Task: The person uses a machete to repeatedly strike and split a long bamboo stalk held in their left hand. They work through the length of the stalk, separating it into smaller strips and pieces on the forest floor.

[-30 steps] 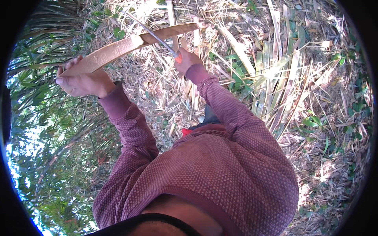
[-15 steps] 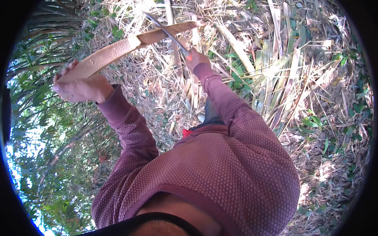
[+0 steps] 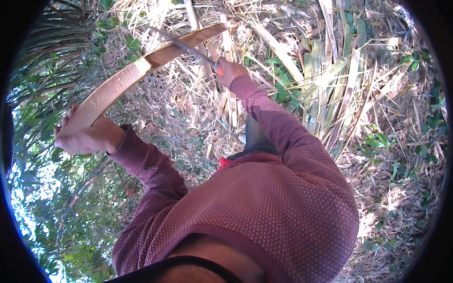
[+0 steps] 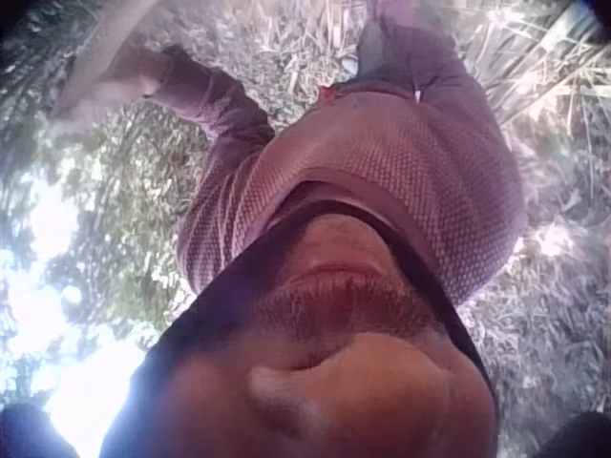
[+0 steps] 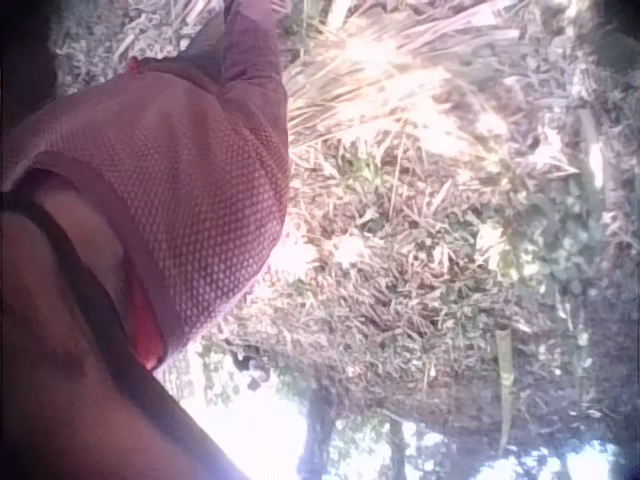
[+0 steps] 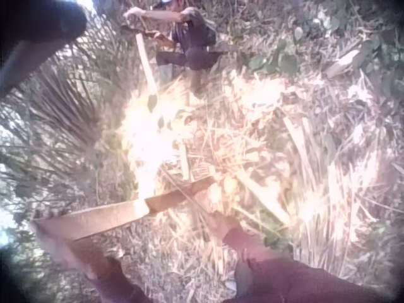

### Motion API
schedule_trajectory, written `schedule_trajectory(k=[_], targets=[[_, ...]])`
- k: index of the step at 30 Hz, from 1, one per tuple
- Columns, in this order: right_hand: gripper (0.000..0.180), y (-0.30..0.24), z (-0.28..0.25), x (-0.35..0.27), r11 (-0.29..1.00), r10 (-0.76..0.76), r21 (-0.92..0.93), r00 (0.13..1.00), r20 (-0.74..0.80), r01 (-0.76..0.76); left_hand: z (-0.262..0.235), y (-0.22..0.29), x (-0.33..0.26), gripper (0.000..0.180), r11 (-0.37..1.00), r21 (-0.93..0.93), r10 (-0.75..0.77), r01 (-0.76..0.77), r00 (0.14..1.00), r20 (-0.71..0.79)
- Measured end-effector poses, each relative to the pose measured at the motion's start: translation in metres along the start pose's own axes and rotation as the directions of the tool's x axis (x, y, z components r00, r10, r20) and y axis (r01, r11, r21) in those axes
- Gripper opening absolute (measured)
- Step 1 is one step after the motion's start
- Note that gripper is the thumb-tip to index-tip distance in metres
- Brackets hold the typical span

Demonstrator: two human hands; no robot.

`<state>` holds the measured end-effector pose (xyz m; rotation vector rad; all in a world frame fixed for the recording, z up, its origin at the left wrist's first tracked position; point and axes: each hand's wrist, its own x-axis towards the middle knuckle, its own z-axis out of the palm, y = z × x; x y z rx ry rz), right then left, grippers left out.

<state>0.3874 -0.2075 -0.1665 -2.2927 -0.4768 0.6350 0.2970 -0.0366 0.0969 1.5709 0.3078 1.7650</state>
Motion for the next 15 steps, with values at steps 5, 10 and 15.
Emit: schedule_trajectory(k=[5, 10, 15], targets=[[0.03, 0.12, 0.051, 0.091, 0.825, 0.454, 0.322, 0.884, 0.11, -0.463, -0.001, -0.002, 0.011, 0.044, 0.987, -0.124, -0.111, 0.107, 0.993, -0.025], [0.029, 0.09, 0.024, 0.069, 0.988, 0.143, 0.07, 0.988, -0.054, -0.139, -0.006, -0.009, 0.011, 0.041, 0.999, -0.034, -0.039, 0.04, 0.999, 0.005], [0.037, 0.156, 0.068, 0.109, 0.987, 0.155, -0.022, 0.971, -0.18, -0.161, 0.003, -0.026, 0.028, 0.045, 0.996, -0.059, -0.059, 0.062, 0.997, 0.052]])
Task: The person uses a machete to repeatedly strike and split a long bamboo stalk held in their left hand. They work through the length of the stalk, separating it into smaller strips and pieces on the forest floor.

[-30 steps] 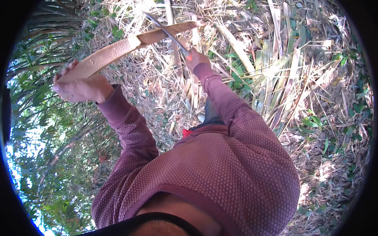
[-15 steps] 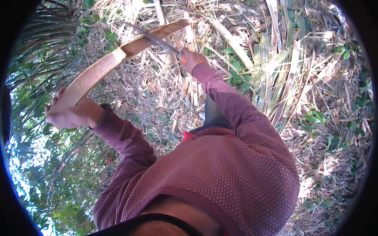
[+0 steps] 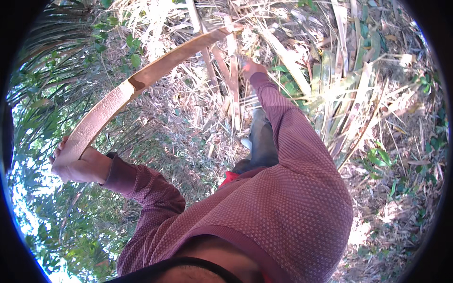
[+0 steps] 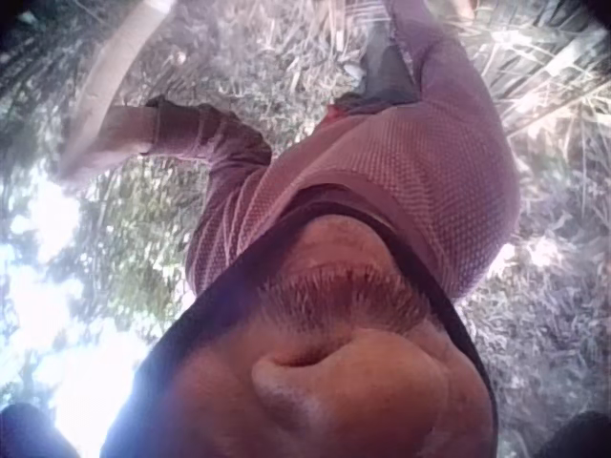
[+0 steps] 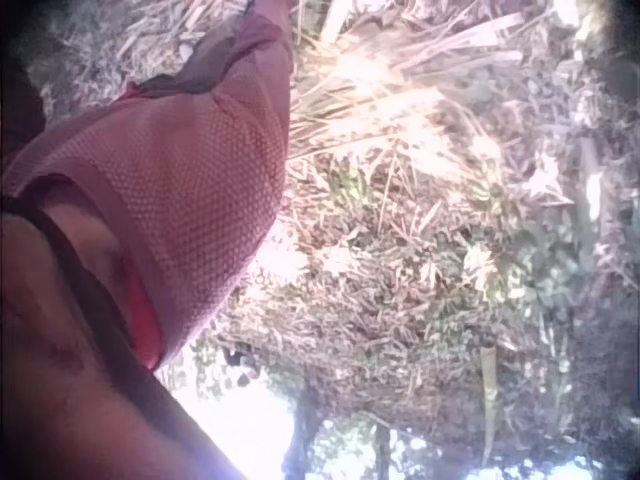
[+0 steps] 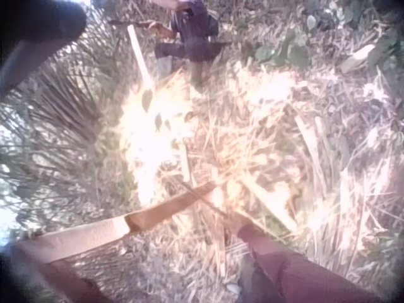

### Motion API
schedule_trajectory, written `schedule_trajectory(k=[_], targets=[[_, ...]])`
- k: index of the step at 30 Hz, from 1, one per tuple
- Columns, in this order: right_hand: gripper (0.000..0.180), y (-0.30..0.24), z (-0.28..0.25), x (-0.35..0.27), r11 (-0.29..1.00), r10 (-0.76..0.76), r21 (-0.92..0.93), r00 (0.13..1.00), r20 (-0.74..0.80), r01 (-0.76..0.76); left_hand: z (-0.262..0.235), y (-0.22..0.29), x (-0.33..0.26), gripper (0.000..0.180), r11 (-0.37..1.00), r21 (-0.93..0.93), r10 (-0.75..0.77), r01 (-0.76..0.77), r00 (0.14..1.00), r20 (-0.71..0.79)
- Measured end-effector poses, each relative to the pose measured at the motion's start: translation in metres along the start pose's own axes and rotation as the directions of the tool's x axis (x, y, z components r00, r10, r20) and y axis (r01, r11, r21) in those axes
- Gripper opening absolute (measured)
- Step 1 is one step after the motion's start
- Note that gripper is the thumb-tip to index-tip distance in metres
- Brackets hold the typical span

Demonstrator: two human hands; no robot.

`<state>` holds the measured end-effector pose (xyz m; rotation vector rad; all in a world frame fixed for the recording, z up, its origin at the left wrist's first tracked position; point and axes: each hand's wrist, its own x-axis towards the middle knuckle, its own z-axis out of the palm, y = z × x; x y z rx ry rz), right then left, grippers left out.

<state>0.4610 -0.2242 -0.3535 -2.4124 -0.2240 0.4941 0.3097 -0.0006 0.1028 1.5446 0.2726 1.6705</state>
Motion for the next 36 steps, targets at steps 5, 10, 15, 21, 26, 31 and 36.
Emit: schedule_trajectory(k=[5, 10, 15, 21, 26, 31, 36], targets=[[0.046, 0.002, -0.016, 0.024, 0.977, 0.204, 0.025, 0.967, 0.154, -0.21, -0.003, -0.01, 0.008, 0.066, 0.982, -0.16, -0.104, 0.099, 0.994, -0.024], [0.036, -0.001, -0.047, 0.047, 0.892, 0.275, 0.243, 0.885, 0.375, -0.38, -0.002, -0.016, 0.034, 0.074, 0.922, -0.364, -0.121, 0.133, 0.991, 0.056], [0.033, -0.066, -0.097, -0.015, 0.999, -0.04, 0.027, 0.985, 0.169, 0.036, 0.009, -0.016, 0.03, 0.074, 0.967, -0.241, -0.104, 0.084, 0.992, -0.069], [0.03, -0.175, -0.129, -0.107, 0.945, -0.296, 0.201, 0.934, 0.199, 0.257, 0.03, -0.002, 0.011, 0.071, 0.997, -0.072, -0.051, 0.034, 0.968, -0.244], [0.03, -0.145, -0.086, -0.096, 0.945, -0.306, 0.136, 0.952, 0.035, 0.298, 0.02, -0.013, 0.023, 0.069, 0.993, -0.096, -0.085, 0.063, 0.966, -0.244], [0.032, -0.129, -0.091, -0.094, 0.968, -0.247, 0.085, 0.961, 0.127, 0.238, 0.012, -0.018, 0.016, 0.071, 0.99, -0.122, -0.096, 0.071, 0.973, -0.212], [0.029, -0.091, -0.094, -0.062, 0.969, -0.239, -0.037, 0.968, 0.081, 0.242, 0.008, -0.023, 0.022, 0.072, 0.987, -0.135, -0.119, 0.09, 0.968, -0.22]])
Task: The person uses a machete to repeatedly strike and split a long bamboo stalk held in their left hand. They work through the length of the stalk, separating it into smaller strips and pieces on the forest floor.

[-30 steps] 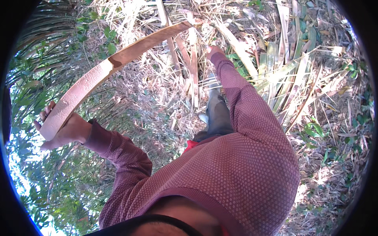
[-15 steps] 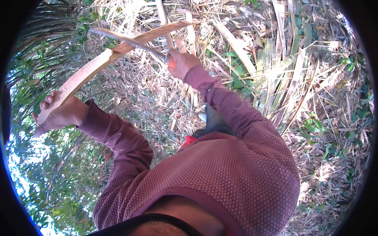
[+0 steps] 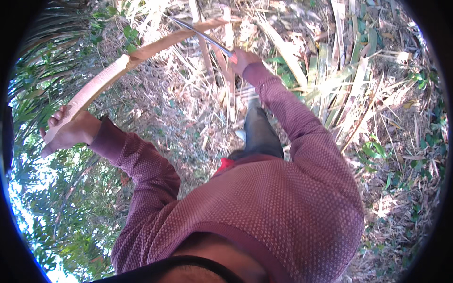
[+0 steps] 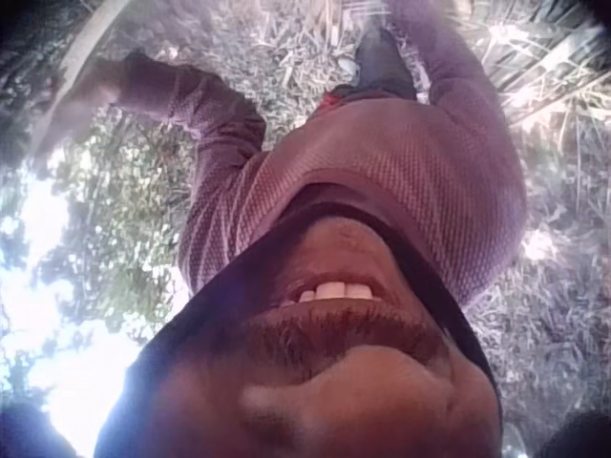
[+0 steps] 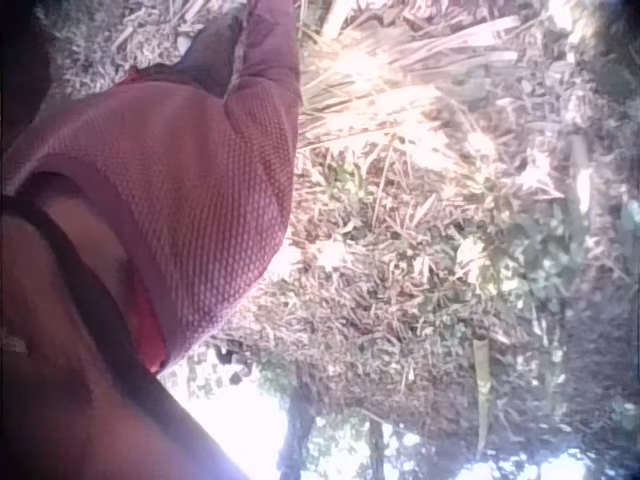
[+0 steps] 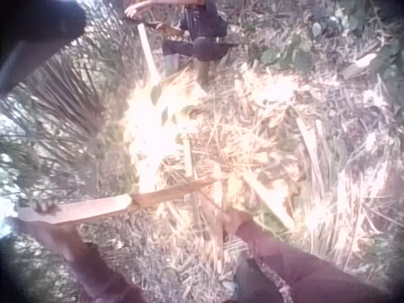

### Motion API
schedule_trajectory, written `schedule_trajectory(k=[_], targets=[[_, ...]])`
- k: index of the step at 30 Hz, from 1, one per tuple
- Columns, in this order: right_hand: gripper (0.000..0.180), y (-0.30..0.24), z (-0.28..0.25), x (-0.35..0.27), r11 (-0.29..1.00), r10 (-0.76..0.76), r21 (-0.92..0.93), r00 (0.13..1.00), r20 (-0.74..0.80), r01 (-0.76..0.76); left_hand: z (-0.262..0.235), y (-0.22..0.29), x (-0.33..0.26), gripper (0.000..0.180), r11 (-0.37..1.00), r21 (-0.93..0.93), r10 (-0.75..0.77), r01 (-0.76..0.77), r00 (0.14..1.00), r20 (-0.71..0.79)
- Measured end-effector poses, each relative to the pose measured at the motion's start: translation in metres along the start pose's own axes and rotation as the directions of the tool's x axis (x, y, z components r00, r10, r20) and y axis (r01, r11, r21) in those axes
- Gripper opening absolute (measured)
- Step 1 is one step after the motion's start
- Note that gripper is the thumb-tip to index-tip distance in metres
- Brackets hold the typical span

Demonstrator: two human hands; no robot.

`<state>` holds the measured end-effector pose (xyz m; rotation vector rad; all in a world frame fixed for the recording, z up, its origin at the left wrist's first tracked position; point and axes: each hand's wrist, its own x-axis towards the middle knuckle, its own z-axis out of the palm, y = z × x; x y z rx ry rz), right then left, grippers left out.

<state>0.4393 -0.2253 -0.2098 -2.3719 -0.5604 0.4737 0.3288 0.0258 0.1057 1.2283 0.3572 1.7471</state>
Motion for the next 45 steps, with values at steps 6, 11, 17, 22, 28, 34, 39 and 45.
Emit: schedule_trajectory(k=[6, 11, 17, 22, 28, 34, 39, 45], targets=[[0.027, 0.074, 0.04, 0.04, 0.988, 0.147, 0.031, 0.987, 0.069, -0.15, -0.002, -0.012, 0.019, 0.073, 0.999, -0.029, -0.024, 0.025, 0.999, 0.048], [0.025, -0.002, -0.012, 0.02, 1.0, 0.016, -0.009, 0.972, 0.233, -0.014, -0.016, -0.022, 0.034, 0.073, 0.997, -0.063, -0.036, 0.041, 0.996, 0.086], [0.022, 0.132, 0.051, 0.087, 0.922, 0.385, -0.011, 0.913, 0.137, -0.387, -0.009, -0.034, 0.055, 0.075, 0.995, -0.049, -0.074, 0.082, 0.986, 0.147], [0.028, 0.053, 0.021, 0.07, 0.995, 0.056, -0.09, 0.977, 0.205, -0.038, -0.037, -0.04, 0.066, 0.078, 0.994, -0.075, -0.065, 0.075, 0.99, 0.127], [0.027, 0.117, 0.076, 0.087, 0.981, 0.187, -0.054, 0.982, 0.023, -0.186, -0.03, -0.037, 0.067, 0.088, 0.991, -0.053, -0.117, 0.123, 0.987, 0.114], [0.032, 0.044, 0.022, 0.073, 0.996, 0.088, -0.037, 0.979, 0.182, -0.082, -0.063, -0.045, 0.066, 0.084, 0.998, -0.005, -0.065, 0.066, 0.994, 0.091], [0.028, -0.017, 0.03, 0.071, 0.898, -0.439, 0.029, 0.898, -0.034, 0.439, -0.043, -0.034, 0.061, 0.084, 0.992, -0.078, -0.08, 0.1, 0.971, 0.226], [0.03, 0.098, 0.054, 0.104, 0.963, 0.263, -0.082, 0.962, 0.071, -0.257, -0.05, -0.051, 0.059, 0.075, 0.99, 0.131, -0.051, 0.053, 0.999, -0.013]])
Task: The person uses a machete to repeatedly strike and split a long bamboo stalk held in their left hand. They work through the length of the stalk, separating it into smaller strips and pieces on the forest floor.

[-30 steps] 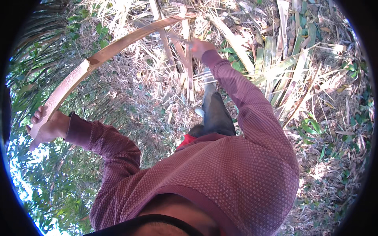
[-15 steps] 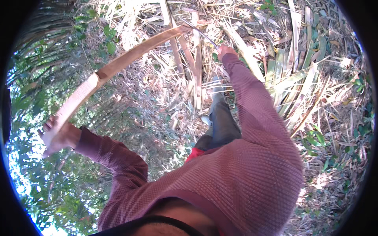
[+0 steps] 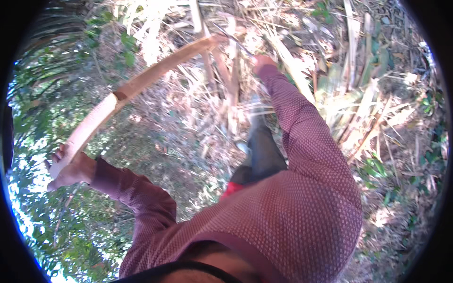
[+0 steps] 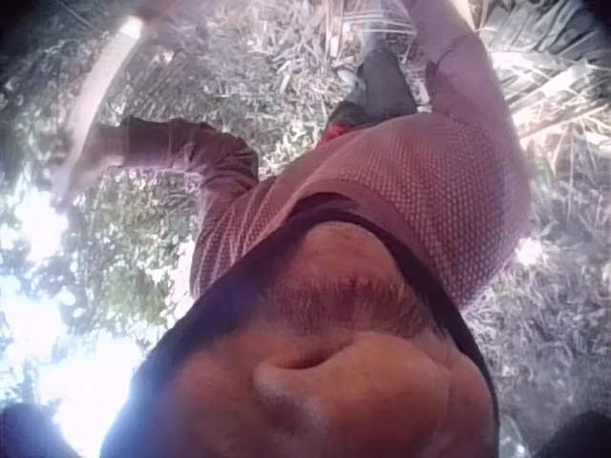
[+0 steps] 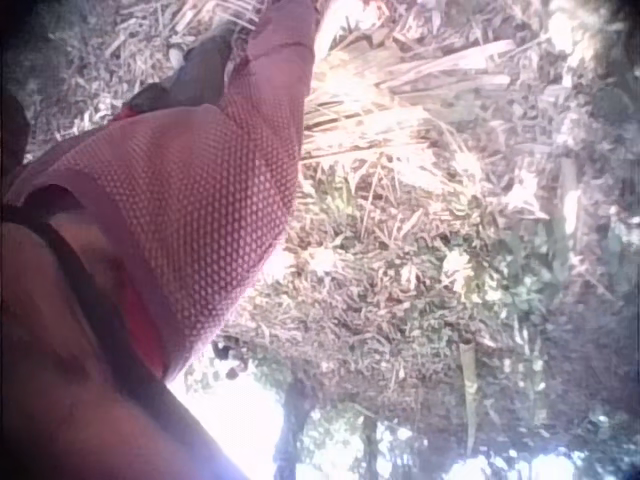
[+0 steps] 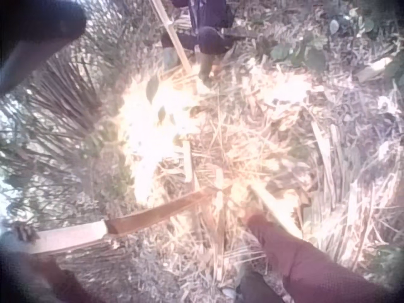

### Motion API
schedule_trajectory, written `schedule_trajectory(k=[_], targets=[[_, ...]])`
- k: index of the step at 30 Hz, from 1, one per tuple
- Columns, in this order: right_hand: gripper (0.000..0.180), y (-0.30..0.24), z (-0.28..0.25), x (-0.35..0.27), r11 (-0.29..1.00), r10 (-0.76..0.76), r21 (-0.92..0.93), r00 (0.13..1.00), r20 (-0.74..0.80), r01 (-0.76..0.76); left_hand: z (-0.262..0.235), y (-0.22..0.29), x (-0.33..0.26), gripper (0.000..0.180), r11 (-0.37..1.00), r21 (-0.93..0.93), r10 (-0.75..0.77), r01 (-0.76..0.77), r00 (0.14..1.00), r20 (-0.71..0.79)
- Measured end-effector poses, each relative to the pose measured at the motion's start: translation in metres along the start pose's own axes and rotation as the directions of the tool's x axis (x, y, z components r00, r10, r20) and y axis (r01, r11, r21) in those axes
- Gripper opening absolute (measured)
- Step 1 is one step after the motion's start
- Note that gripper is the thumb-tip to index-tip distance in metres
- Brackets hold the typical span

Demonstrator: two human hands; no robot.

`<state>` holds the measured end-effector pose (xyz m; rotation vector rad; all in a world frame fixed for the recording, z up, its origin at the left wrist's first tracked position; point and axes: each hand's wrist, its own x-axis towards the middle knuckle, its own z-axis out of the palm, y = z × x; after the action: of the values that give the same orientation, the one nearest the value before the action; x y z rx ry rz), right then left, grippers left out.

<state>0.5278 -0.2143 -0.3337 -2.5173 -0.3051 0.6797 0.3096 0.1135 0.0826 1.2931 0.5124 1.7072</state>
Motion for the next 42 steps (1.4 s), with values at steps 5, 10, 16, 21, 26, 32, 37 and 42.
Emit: schedule_trajectory(k=[5, 10, 16, 21, 26, 32, 37, 42], targets=[[0.023, -0.105, -0.045, -0.071, 0.876, -0.482, 0.07, 0.873, 0.072, 0.477, -0.008, 0.012, 0.0, 0.069, 0.993, -0.119, 0.032, -0.014, 0.989, 0.147], [0.027, 0.012, 0.037, 0.024, 0.981, -0.118, 0.153, 0.993, -0.03, 0.122, 0.011, 0.008, 0.002, 0.064, 0.995, 0.08, -0.052, 0.053, 0.999, -0.011], [0.03, -0.072, -0.028, -0.03, 0.939, -0.344, 0.028, 0.936, 0.073, 0.343, -0.011, -0.001, 0.004, 0.061, 1.0, 0.026, -0.003, 0.002, 0.998, 0.062], [0.017, -0.107, -0.026, -0.048, 0.624, -0.778, 0.001, 0.621, -0.094, 0.781, -0.012, 0.003, 0.002, 0.062, 1.0, 0.005, -0.008, 0.007, 0.997, 0.081], [0.02, 0.027, 0.031, 0.057, 0.993, 0.089, 0.078, 0.996, 0.02, -0.09, -0.03, -0.019, 0.026, 0.056, 0.998, -0.029, -0.042, 0.047, 0.986, 0.161], [0.025, -0.048, 0.003, -0.013, 0.985, -0.139, -0.087, 0.982, 0.128, 0.151, -0.053, -0.018, 0.017, 0.051, 0.999, -0.027, -0.042, 0.046, 0.991, 0.126], [0.03, 0.048, 0.048, 0.028, 0.978, 0.209, 0.012, 0.978, 0.023, -0.209, -0.048, -0.014, 0.008, 0.052, 0.996, -0.025, -0.076, 0.081, 0.984, 0.159], [0.052, 0.051, 0.02, 0.043, 0.964, 0.259, -0.084, 0.958, 0.121, -0.251, -0.031, -0.008, 0.014, 0.064, 0.995, -0.077, -0.047, 0.065, 0.975, 0.215]])
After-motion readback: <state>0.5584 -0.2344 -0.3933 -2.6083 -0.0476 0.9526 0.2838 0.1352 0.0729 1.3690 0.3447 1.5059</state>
